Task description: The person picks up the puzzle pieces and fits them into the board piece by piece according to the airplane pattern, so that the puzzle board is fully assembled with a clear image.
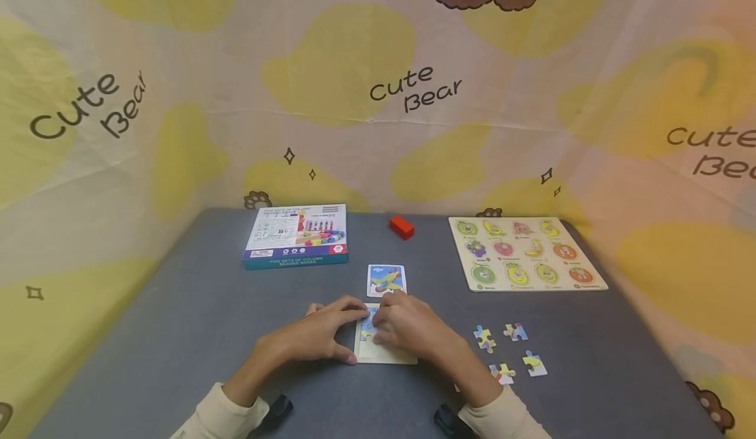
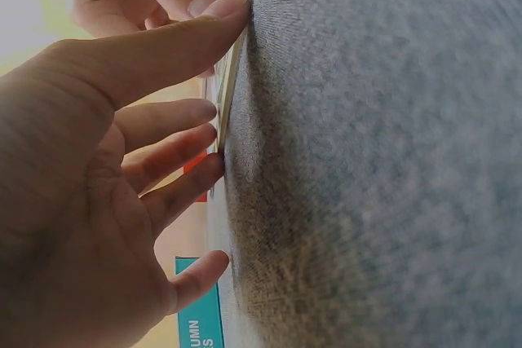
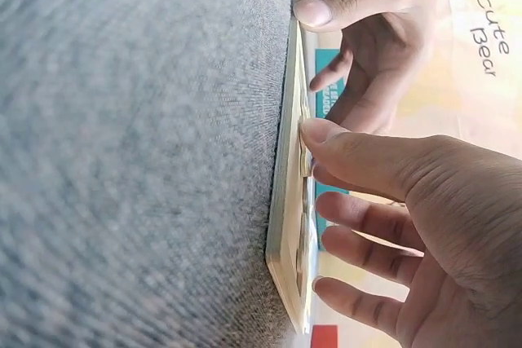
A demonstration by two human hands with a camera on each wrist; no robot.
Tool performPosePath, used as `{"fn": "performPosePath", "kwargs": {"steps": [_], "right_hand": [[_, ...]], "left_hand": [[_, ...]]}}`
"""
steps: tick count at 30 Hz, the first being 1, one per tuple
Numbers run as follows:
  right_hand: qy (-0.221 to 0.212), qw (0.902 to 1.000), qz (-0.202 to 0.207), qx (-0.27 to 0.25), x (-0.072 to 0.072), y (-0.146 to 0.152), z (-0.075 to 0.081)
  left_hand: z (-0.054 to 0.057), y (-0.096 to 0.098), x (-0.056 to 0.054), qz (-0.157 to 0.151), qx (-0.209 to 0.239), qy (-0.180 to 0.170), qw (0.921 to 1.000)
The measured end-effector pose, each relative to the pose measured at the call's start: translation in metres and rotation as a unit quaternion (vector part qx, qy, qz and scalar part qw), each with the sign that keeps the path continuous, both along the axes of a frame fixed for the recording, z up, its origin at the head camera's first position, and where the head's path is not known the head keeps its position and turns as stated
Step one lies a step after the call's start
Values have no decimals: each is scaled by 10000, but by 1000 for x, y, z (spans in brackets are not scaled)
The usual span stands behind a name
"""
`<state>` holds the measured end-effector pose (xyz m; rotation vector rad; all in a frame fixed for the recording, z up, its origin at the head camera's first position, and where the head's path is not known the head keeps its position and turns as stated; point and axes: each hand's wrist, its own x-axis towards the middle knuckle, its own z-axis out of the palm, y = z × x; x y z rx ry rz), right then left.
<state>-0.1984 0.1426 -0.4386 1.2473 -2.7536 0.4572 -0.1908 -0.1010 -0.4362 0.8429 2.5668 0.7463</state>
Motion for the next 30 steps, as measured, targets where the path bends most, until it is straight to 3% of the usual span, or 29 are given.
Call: {"fn": "performPosePath", "kwargs": {"steps": [16, 30], "right_hand": [[40, 9997, -97, -240, 0, -1, -1], [-290, 9994, -190, -33, 1, -4, 0]], "left_hand": [[1, 0, 1, 27, 6, 66, 10000], [1, 1, 2, 65, 25, 25, 10000]]}}
